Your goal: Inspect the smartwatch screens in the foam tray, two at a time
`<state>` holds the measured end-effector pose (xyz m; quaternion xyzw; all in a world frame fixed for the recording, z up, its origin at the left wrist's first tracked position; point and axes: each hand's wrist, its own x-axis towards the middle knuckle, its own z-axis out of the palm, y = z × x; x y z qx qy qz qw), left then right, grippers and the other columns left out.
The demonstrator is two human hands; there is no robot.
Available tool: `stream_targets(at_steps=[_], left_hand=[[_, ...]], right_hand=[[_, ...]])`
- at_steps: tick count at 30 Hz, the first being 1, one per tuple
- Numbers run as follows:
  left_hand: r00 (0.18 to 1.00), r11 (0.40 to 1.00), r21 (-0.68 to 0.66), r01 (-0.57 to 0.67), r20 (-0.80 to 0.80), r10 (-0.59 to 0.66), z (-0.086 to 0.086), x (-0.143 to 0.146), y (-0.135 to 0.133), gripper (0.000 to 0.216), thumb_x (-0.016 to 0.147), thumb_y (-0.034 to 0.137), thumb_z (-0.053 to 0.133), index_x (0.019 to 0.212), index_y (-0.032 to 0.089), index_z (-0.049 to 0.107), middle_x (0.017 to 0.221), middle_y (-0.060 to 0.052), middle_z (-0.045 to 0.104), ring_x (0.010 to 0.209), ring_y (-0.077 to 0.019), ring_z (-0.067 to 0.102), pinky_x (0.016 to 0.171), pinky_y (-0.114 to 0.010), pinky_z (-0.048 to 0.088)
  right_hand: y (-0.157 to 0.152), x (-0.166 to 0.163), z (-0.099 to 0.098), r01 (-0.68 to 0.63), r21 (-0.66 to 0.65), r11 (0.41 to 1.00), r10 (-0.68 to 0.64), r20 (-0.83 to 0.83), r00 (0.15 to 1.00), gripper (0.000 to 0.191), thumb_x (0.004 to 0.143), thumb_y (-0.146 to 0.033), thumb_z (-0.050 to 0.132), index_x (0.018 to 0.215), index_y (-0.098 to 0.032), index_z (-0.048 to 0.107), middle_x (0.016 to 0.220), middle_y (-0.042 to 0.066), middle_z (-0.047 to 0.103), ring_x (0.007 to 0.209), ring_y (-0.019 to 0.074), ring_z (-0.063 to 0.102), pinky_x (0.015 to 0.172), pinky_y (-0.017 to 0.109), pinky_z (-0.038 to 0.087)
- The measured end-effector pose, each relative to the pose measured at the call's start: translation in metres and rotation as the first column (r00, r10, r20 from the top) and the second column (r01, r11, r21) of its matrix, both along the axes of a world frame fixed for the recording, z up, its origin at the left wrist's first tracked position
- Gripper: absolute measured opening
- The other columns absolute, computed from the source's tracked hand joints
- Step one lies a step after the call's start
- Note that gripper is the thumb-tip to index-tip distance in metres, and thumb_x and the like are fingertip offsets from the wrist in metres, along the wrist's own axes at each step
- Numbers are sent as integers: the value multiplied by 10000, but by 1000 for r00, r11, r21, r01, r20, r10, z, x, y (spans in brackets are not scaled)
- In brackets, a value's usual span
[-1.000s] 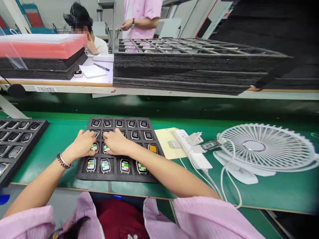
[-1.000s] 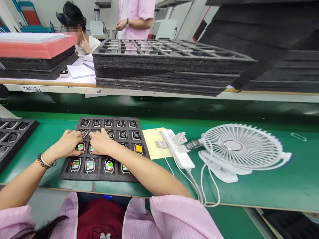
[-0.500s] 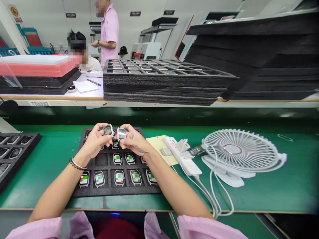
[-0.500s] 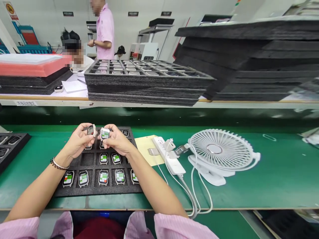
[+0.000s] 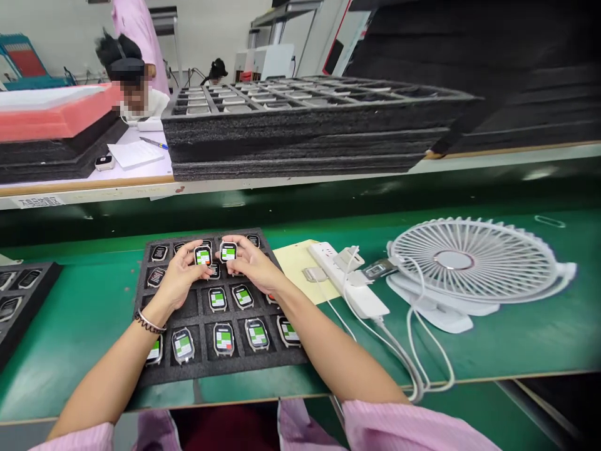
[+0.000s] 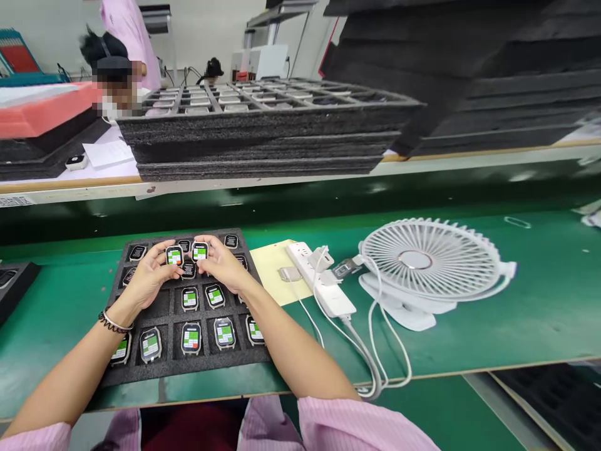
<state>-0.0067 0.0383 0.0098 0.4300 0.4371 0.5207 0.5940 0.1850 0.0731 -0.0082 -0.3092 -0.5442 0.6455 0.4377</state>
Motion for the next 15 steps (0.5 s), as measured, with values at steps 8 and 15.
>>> stream_targets(at_steps=[8,15], left_hand=[[1000,998,-69,-13,-13,12,-2,-1,-4,455,718,373,802,1058,180,570,826,-5,684,563,-142,687,565,-245,555],[1000,996,-91,8,6,-8,1,0,-6,356,751,309,702,1059,190,570,803,2,674,590,-173,709,617,-307,599]], right_hand=[[-2,-2,-2,67,-47,997,-68,-21,997,392,780,-343,702,1120,-212,557,791,-2,659,528,114,467,512,235,389],[-5,-3,2,63,-74,995,-67,-53,996,383,783,-429,735,1066,-218,588,730,-12,631,560,129,488,490,225,358]])
